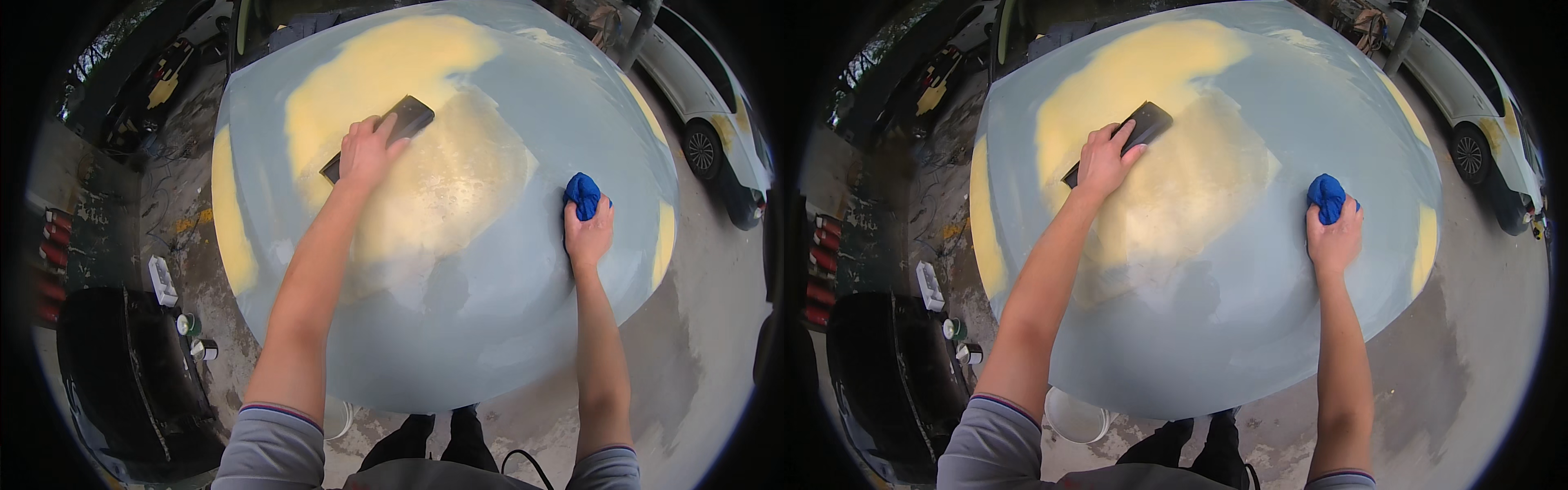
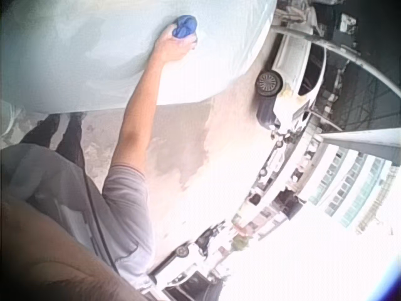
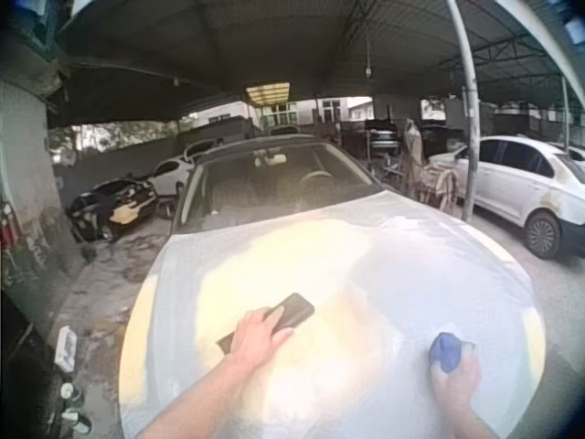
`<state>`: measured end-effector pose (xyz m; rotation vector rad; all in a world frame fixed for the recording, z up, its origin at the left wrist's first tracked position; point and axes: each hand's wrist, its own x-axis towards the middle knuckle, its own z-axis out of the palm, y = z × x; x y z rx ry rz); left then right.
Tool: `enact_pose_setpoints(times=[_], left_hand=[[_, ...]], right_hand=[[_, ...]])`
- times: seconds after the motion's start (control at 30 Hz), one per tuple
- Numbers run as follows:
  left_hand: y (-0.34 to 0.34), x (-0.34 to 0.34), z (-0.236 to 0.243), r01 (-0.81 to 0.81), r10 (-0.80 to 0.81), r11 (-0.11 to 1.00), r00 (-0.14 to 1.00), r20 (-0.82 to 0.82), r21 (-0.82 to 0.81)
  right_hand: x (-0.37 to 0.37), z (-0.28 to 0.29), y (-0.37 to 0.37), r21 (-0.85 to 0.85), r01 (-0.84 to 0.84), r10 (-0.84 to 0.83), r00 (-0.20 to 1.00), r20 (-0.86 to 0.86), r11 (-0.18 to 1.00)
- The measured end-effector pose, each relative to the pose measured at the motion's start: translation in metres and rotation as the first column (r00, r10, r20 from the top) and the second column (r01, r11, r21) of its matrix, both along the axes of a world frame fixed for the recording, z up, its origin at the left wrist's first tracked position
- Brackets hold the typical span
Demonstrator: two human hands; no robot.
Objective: The person sands the hood of a car using a sanding block and wipes the surface with a blue cloth. The person repeatedly dips the sanding block into a bucket of water and continues sanding different areas of the hood.
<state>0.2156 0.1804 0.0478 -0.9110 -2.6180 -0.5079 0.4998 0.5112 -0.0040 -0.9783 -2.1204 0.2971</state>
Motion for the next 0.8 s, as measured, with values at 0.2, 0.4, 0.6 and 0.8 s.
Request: enact_pose_setpoints(times=[0.2, 0.4, 0.6, 0.8], left_hand=[[-0.038, 0.146, -0.029, 0.252, -0.249, 0.967, 0.966, -0.067, 0.041], [-0.010, 0.006, -0.008, 0.092, -0.092, 0.996, 0.987, -0.130, -0.005], [-0.035, 0.133, -0.038, 0.254, -0.247, 0.965, 0.964, -0.099, 0.068], [-0.016, 0.036, -0.007, 0.218, -0.217, 0.976, 0.951, -0.220, -0.020]], right_hand=[[0.015, 0.003, 0.033, 0.011, 0.111, -0.111, 0.993, 0.046, 0.994], [-0.003, -0.002, 0.010, -0.049, 0.025, -0.024, 0.999, 0.020, 0.998], [0.017, 0.001, 0.034, -0.024, 0.064, -0.064, 0.998, 0.005, 0.998], [0.001, 0.001, 0.014, -0.045, 0.055, -0.056, 0.998, -0.007, 0.997]])
